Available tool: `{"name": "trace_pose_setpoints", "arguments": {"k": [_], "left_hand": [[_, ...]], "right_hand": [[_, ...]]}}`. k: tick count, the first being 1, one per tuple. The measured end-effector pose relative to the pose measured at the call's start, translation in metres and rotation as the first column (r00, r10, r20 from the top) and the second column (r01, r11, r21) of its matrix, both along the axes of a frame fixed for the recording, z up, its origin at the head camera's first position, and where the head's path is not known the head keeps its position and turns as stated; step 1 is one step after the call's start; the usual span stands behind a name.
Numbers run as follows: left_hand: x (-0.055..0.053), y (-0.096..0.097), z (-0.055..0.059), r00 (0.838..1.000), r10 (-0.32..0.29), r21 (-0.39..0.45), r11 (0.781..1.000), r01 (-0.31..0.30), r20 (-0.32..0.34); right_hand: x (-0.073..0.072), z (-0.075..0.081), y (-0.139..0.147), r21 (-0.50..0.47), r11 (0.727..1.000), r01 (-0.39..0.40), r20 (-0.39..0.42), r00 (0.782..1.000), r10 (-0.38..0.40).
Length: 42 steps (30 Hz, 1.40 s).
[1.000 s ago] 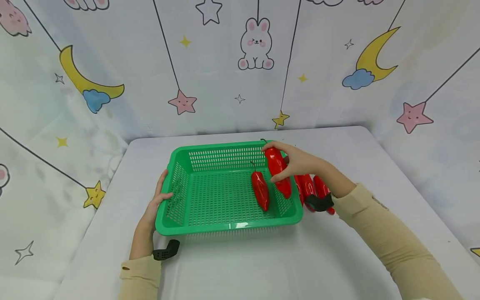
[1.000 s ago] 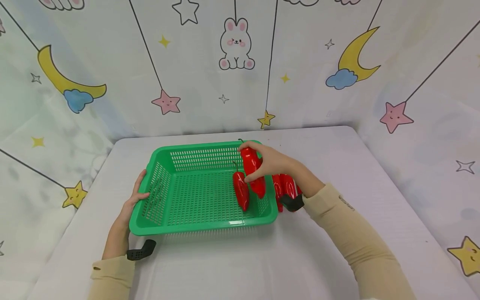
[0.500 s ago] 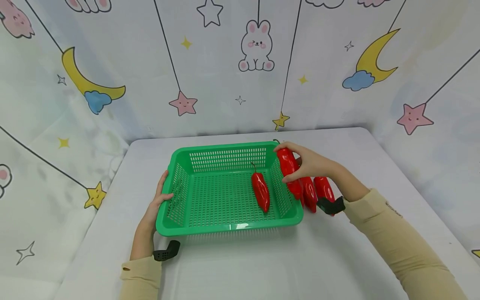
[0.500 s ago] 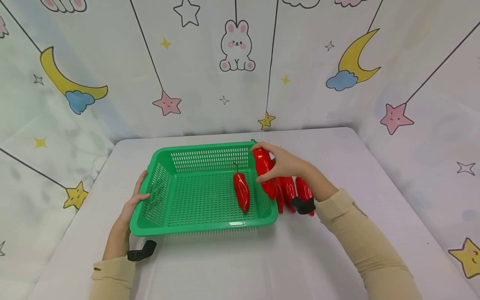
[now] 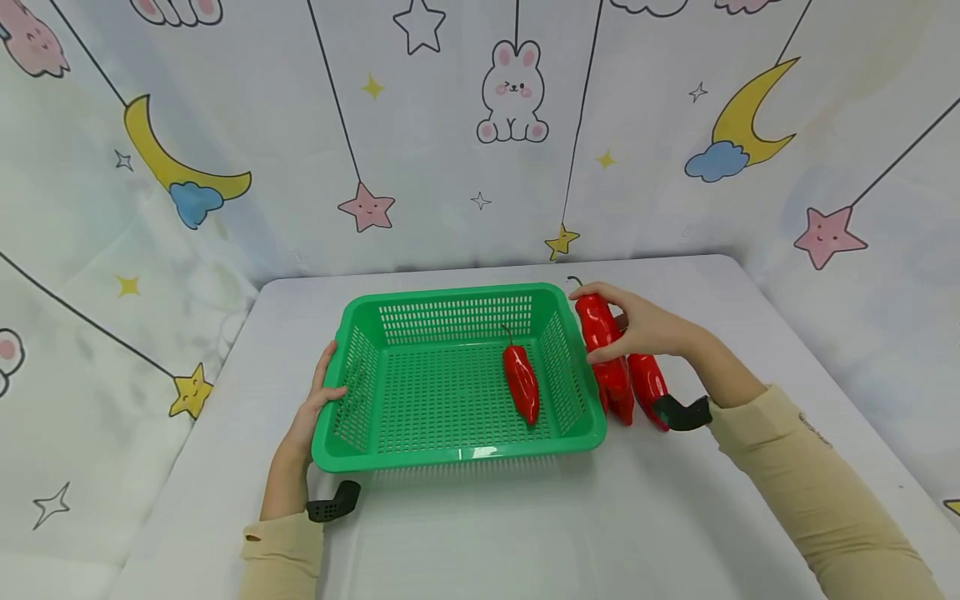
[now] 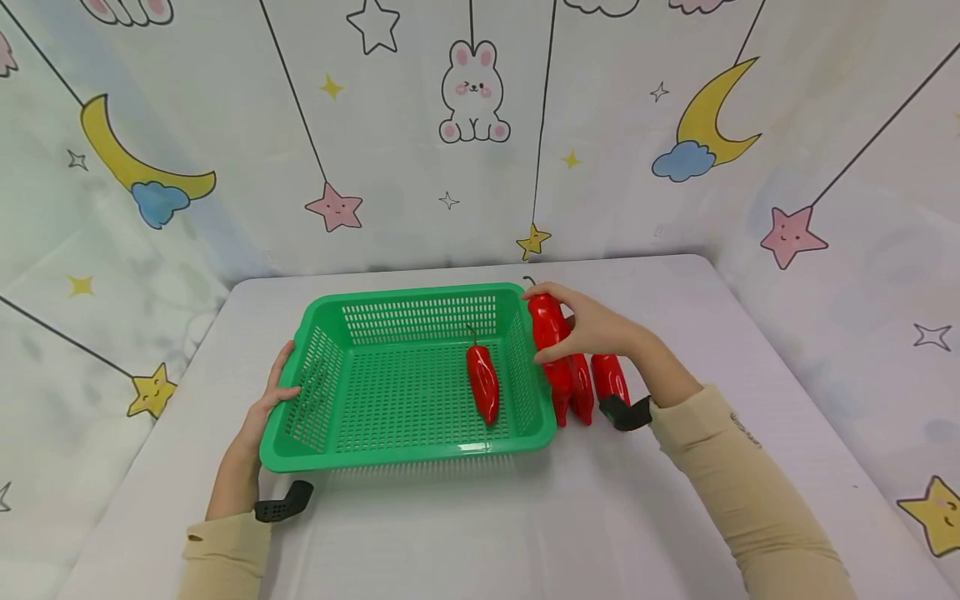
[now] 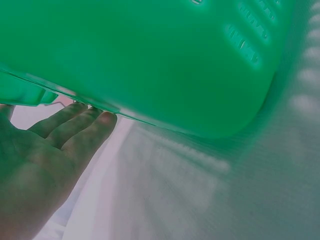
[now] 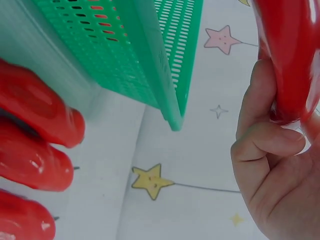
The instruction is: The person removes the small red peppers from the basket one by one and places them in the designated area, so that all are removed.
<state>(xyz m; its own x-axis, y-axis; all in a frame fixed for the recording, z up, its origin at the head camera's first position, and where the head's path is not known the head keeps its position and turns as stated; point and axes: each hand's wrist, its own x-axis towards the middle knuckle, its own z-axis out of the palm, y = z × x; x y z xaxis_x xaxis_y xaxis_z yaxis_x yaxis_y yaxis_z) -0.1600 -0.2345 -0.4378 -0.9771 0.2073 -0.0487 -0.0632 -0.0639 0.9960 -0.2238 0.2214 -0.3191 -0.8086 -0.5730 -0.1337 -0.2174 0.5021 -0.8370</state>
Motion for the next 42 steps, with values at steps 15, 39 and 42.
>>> {"name": "trace_pose_setpoints", "arguments": {"k": [15, 39, 42], "left_hand": [[0.0, 0.0, 0.0, 1.0, 0.0, 0.004, 1.0, 0.0, -0.002], [-0.001, 0.0, -0.002, 1.0, 0.004, -0.006, 1.0, -0.004, 0.0], [-0.001, 0.0, -0.001, 1.0, 0.002, -0.008, 1.0, -0.002, -0.003]], "right_hand": [[0.007, 0.004, 0.027, 0.012, 0.999, 0.041, -0.031, 0.999, -0.041], [0.014, -0.008, 0.081, 0.008, 0.993, 0.115, -0.04, 0.993, -0.115], [0.014, -0.01, 0.086, 0.015, 0.991, 0.131, -0.033, 0.991, -0.131]]}}
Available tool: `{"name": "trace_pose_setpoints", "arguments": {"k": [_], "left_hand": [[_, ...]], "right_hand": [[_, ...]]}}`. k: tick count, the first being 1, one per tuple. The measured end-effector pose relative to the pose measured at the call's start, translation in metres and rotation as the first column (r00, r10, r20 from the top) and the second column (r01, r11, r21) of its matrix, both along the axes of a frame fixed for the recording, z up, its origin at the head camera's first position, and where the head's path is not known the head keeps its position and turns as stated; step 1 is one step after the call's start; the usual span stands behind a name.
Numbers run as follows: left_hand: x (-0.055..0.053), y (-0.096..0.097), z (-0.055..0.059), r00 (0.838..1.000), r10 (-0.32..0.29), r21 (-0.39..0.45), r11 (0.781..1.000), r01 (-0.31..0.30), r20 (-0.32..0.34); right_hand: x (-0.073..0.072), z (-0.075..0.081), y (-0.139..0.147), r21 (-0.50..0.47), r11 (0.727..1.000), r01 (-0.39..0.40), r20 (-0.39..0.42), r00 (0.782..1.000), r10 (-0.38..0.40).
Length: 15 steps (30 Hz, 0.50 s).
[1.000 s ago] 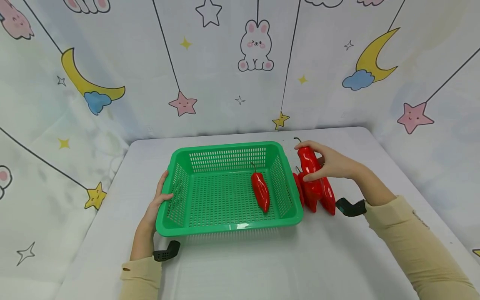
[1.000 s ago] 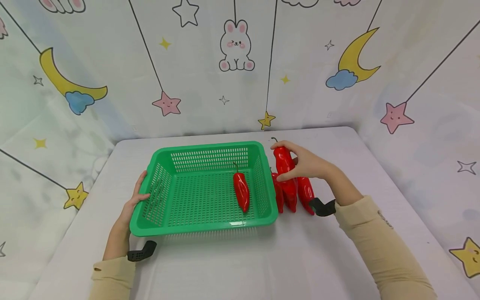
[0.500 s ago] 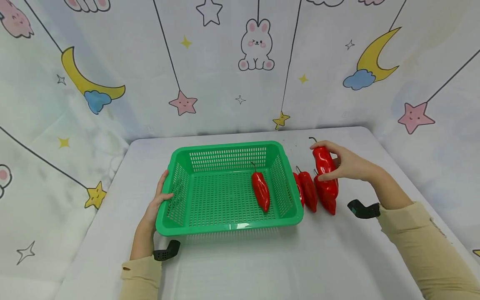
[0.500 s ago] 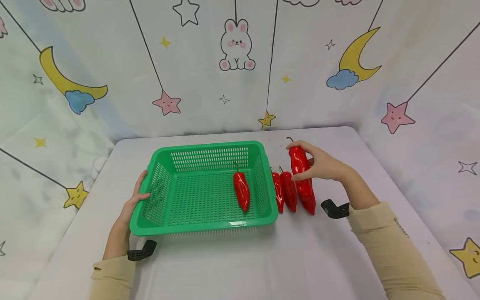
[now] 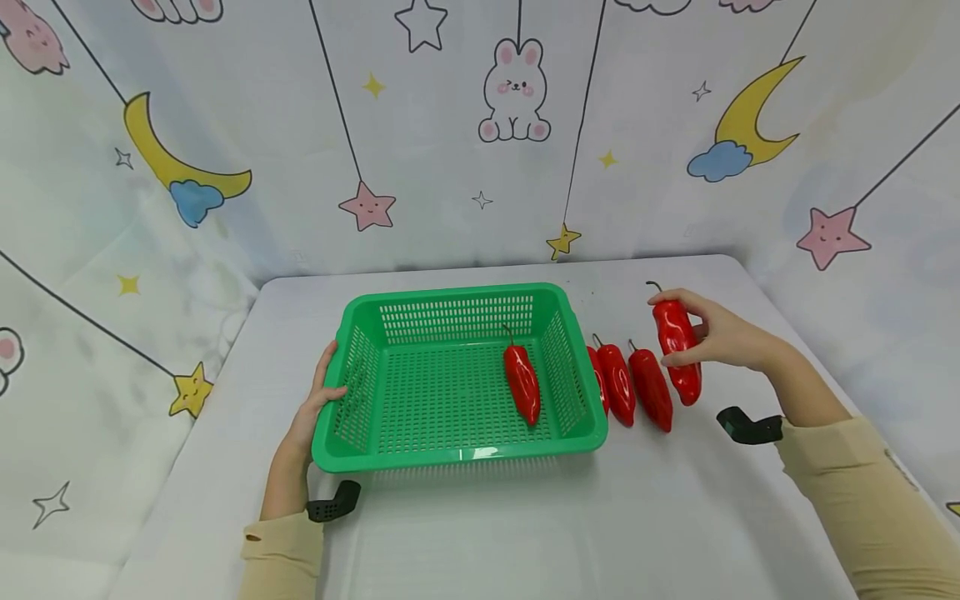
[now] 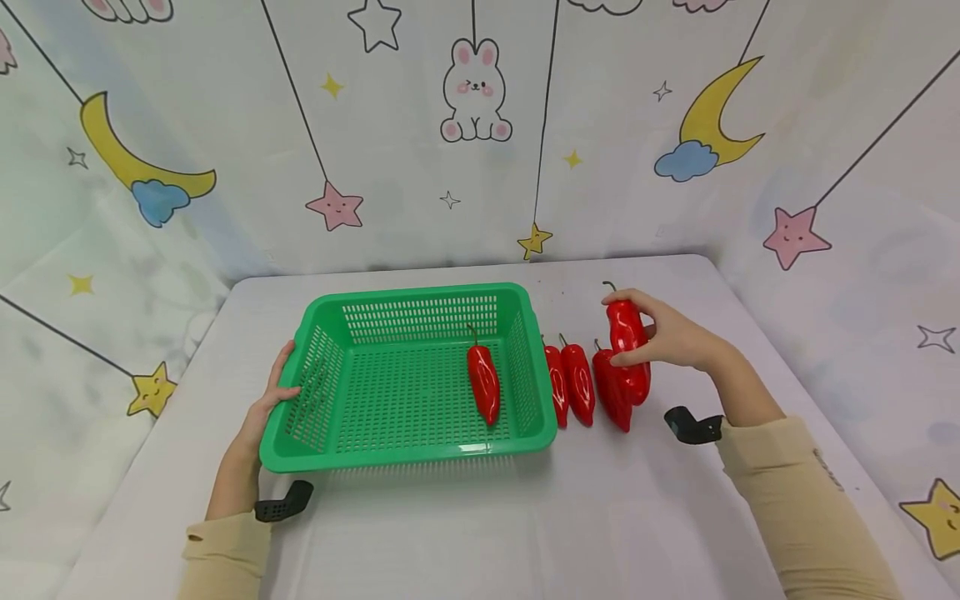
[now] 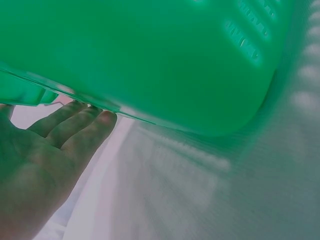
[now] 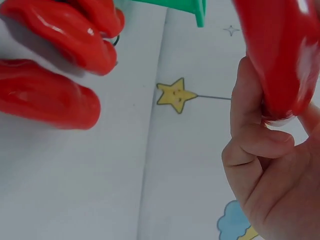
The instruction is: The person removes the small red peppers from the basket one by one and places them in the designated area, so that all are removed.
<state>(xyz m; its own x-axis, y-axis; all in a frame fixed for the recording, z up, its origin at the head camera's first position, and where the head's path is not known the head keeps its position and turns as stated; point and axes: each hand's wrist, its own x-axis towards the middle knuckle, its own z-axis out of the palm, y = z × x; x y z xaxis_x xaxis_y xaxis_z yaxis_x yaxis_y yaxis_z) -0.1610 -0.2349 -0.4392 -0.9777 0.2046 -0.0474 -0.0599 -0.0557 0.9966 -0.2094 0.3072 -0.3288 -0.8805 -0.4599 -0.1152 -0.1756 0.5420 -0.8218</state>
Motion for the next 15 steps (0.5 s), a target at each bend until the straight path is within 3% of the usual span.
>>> {"name": "trace_pose_setpoints", "arguments": {"k": [15], "left_hand": [[0.0, 0.0, 0.0, 1.0, 0.016, -0.015, 1.0, -0.016, -0.002]], "right_hand": [[-0.001, -0.019, 0.02, 0.031, 0.999, 0.044, 0.009, 0.999, -0.045]]}}
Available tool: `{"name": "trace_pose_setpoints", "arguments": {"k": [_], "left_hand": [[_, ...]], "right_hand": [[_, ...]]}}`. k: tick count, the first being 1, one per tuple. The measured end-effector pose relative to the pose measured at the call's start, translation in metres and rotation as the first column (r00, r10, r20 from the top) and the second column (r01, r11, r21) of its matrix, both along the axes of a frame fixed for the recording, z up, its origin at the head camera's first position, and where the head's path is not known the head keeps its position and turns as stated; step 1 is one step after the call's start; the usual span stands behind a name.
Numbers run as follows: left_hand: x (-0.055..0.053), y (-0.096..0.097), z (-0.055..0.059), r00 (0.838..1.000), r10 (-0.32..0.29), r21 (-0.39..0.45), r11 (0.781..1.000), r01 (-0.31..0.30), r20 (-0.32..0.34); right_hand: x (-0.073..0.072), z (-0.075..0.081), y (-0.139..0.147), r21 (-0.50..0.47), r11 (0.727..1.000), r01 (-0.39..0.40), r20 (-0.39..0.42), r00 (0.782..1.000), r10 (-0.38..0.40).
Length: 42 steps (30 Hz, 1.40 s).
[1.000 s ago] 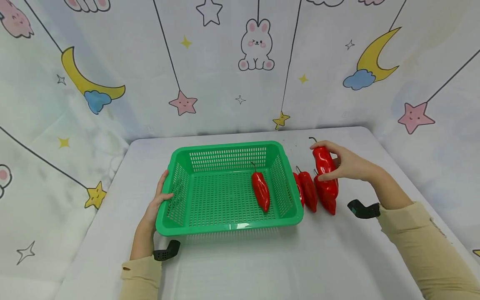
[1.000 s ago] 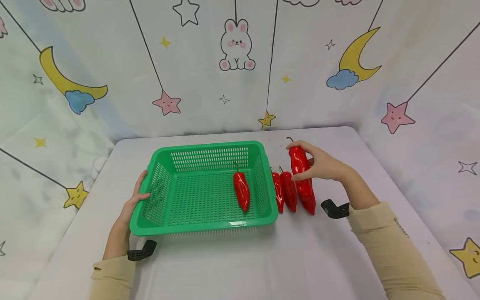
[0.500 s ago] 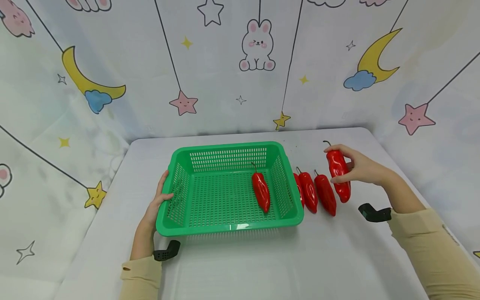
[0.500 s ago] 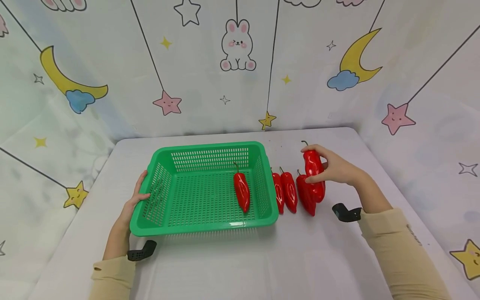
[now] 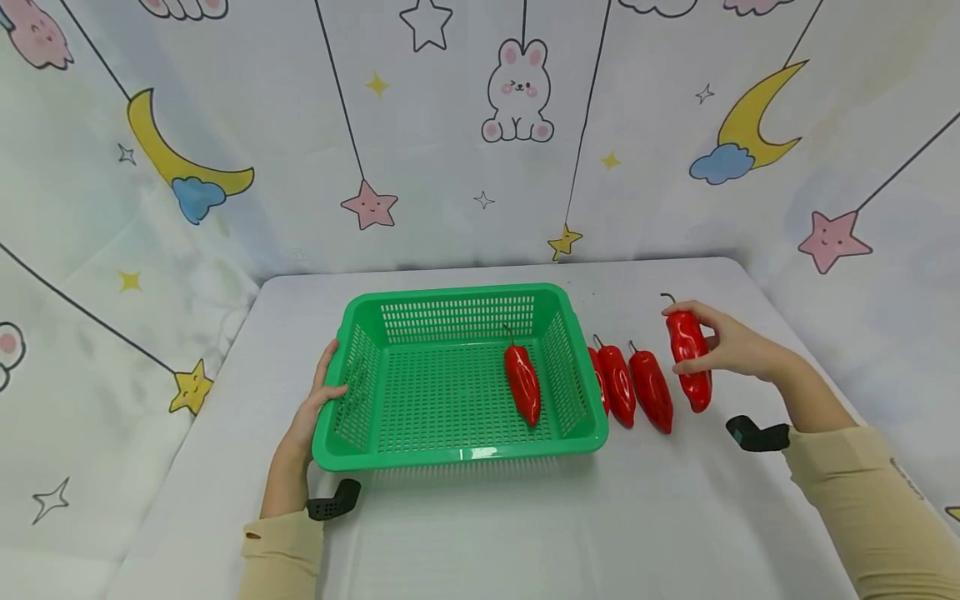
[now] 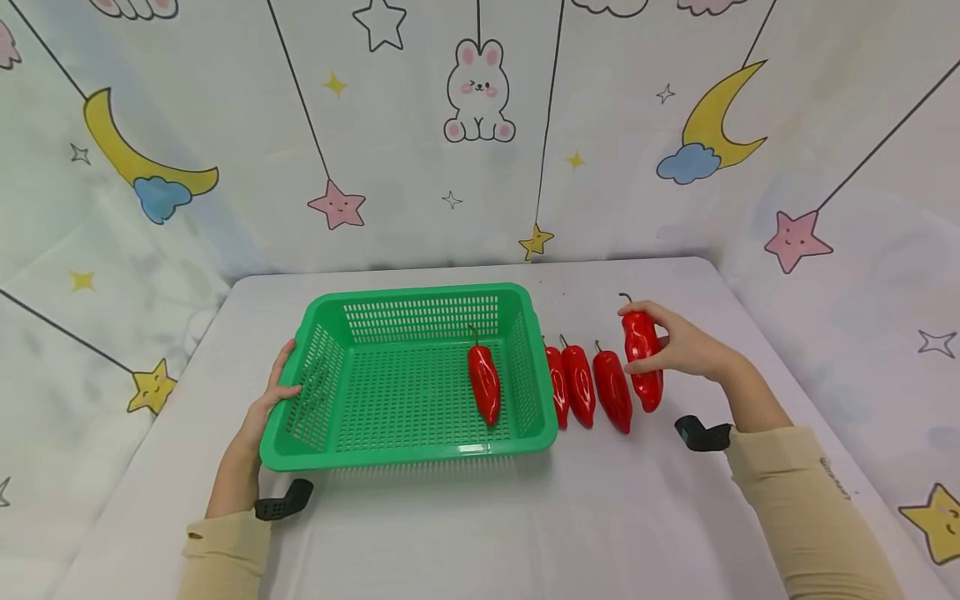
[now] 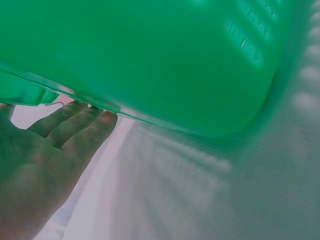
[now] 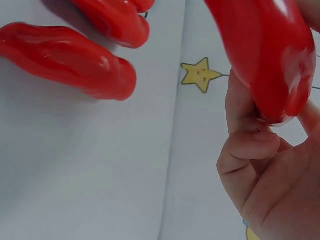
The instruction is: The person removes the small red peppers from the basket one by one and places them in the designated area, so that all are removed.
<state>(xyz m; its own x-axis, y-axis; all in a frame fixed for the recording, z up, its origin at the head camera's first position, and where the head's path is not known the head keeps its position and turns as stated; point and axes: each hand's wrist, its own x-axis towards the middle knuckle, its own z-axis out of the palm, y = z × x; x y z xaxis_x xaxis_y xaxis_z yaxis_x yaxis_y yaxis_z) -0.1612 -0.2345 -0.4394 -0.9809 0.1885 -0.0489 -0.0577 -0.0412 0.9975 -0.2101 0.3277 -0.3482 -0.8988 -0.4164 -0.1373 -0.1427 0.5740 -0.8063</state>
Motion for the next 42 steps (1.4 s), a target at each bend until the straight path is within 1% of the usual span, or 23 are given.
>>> {"name": "trace_pose_setpoints", "arguments": {"k": [7, 14, 22, 26, 34, 42], "left_hand": [[-0.001, 0.0, 0.0, 1.0, -0.004, -0.012, 1.0, 0.004, 0.007], [-0.001, -0.001, 0.0, 1.0, -0.013, 0.001, 1.0, 0.013, 0.003], [-0.002, -0.001, 0.0, 1.0, -0.012, -0.017, 1.0, 0.012, -0.003], [-0.002, -0.001, 0.0, 1.0, -0.014, -0.02, 1.0, 0.014, -0.005], [-0.002, -0.001, 0.0, 1.0, -0.002, -0.042, 0.999, 0.002, 0.001], [-0.001, -0.001, 0.001, 1.0, -0.003, -0.032, 0.999, 0.003, 0.001]], "right_hand": [[0.0, -0.011, 0.007, 0.004, 1.0, 0.02, 0.036, 0.999, -0.02], [-0.003, -0.024, 0.014, 0.016, 1.0, 0.026, 0.079, 0.996, -0.027], [-0.006, -0.04, 0.023, 0.06, 0.998, 0.031, 0.112, 0.993, -0.037], [-0.007, -0.046, 0.026, 0.09, 0.995, 0.039, 0.125, 0.991, -0.051], [-0.006, -0.055, 0.028, 0.124, 0.992, 0.032, 0.193, 0.98, -0.056], [-0.007, -0.066, 0.031, 0.151, 0.988, 0.033, 0.215, 0.974, -0.065]]}}
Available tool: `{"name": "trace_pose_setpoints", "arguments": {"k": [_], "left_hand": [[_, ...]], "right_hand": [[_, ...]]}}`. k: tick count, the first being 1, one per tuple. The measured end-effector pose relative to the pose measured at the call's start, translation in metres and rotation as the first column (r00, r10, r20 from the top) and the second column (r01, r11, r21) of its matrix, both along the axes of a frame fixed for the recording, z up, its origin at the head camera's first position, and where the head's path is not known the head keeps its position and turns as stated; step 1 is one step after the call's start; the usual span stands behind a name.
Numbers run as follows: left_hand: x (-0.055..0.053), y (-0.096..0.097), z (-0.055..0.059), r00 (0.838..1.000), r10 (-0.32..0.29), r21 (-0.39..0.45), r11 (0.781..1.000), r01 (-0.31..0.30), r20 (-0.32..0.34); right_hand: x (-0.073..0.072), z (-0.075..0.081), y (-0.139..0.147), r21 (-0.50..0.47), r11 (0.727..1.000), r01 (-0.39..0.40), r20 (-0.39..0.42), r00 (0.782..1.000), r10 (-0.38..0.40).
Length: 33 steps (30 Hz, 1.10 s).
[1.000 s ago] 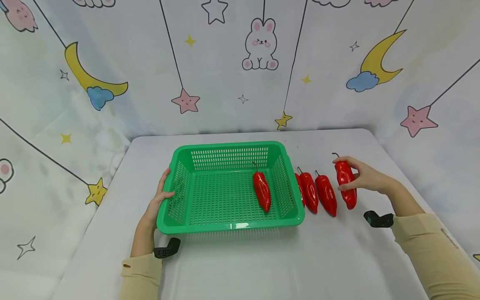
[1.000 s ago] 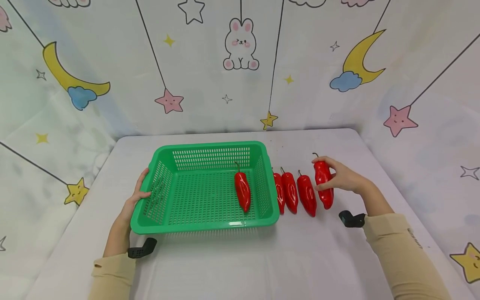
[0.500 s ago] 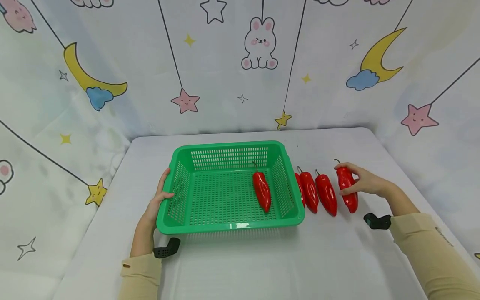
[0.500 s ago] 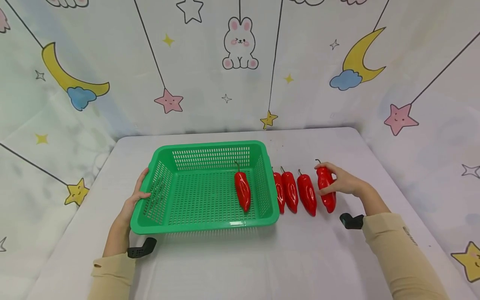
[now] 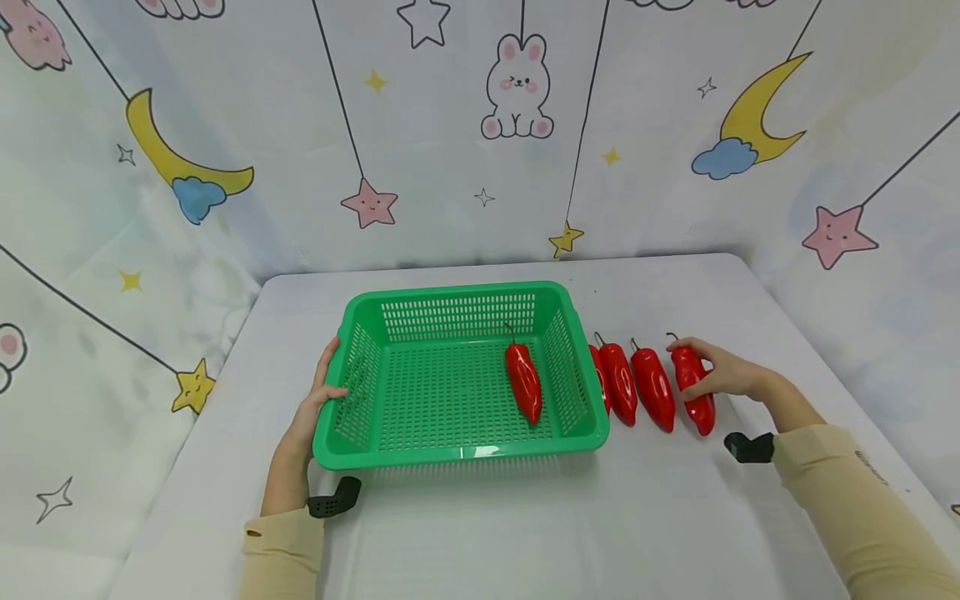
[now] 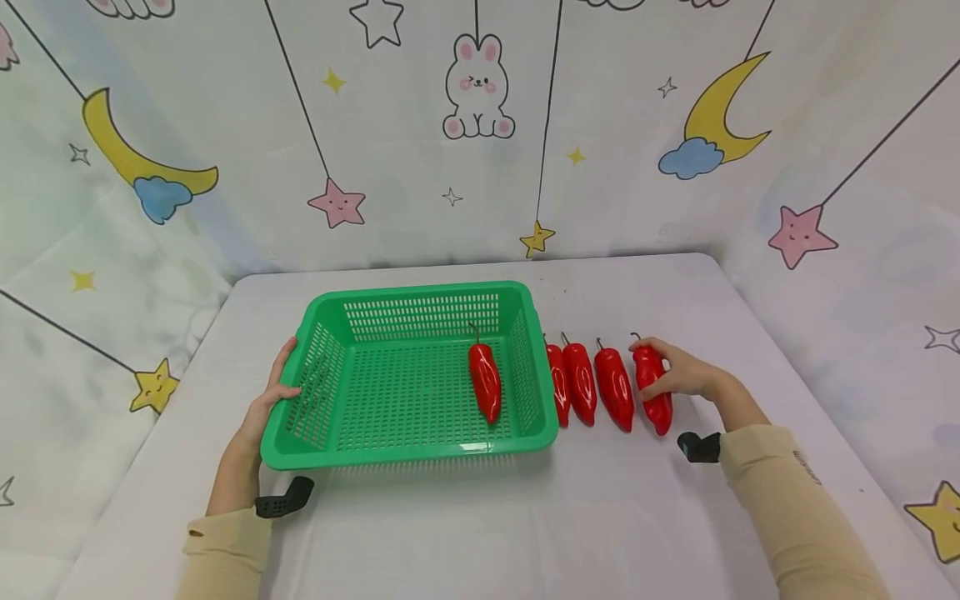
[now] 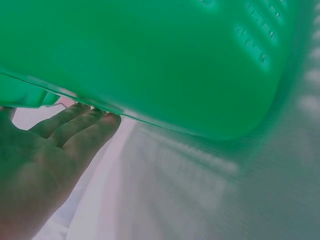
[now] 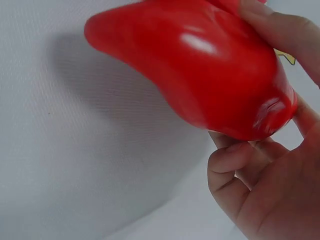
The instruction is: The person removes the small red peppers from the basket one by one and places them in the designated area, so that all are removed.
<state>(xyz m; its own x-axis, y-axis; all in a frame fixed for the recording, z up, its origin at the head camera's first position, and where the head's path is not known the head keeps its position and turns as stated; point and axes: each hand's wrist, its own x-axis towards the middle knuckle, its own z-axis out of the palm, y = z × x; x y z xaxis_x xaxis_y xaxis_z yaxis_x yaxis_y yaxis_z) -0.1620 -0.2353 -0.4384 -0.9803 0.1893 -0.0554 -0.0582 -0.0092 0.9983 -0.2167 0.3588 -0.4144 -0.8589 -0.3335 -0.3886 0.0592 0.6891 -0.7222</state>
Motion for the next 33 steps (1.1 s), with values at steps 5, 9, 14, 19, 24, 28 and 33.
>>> {"name": "trace_pose_setpoints", "arguments": {"k": [5, 9, 14, 19, 24, 28, 33], "left_hand": [[0.0, 0.0, 0.0, 1.0, -0.005, 0.013, 1.0, 0.005, 0.005], [0.0, 0.0, 0.0, 1.0, -0.006, 0.021, 1.0, 0.006, 0.002], [0.0, 0.001, 0.0, 1.0, -0.003, 0.019, 1.0, 0.003, 0.003], [0.001, 0.001, 0.0, 1.0, 0.0, 0.022, 1.0, 0.0, 0.0], [0.001, 0.001, 0.0, 1.0, -0.001, 0.025, 1.0, 0.001, -0.01], [0.001, 0.001, -0.001, 1.0, -0.003, 0.029, 1.0, 0.004, -0.015], [0.0, 0.0, -0.001, 1.0, -0.003, 0.028, 1.0, 0.004, -0.021]], "right_hand": [[-0.001, -0.003, -0.001, 0.007, 1.0, -0.005, 0.005, 1.0, 0.005], [-0.003, -0.006, -0.001, 0.016, 1.0, -0.001, 0.031, 1.0, 0.001], [-0.005, -0.01, -0.001, 0.026, 1.0, 0.008, 0.057, 0.998, -0.01], [-0.007, -0.011, -0.003, 0.032, 0.999, 0.002, 0.057, 0.998, -0.004], [-0.009, -0.009, -0.006, 0.05, 0.999, -0.011, 0.074, 0.997, 0.007], [-0.01, -0.009, -0.007, 0.062, 0.998, -0.02, 0.1, 0.995, 0.014], [-0.013, -0.01, -0.007, 0.07, 0.997, -0.026, 0.105, 0.994, 0.018]]}}
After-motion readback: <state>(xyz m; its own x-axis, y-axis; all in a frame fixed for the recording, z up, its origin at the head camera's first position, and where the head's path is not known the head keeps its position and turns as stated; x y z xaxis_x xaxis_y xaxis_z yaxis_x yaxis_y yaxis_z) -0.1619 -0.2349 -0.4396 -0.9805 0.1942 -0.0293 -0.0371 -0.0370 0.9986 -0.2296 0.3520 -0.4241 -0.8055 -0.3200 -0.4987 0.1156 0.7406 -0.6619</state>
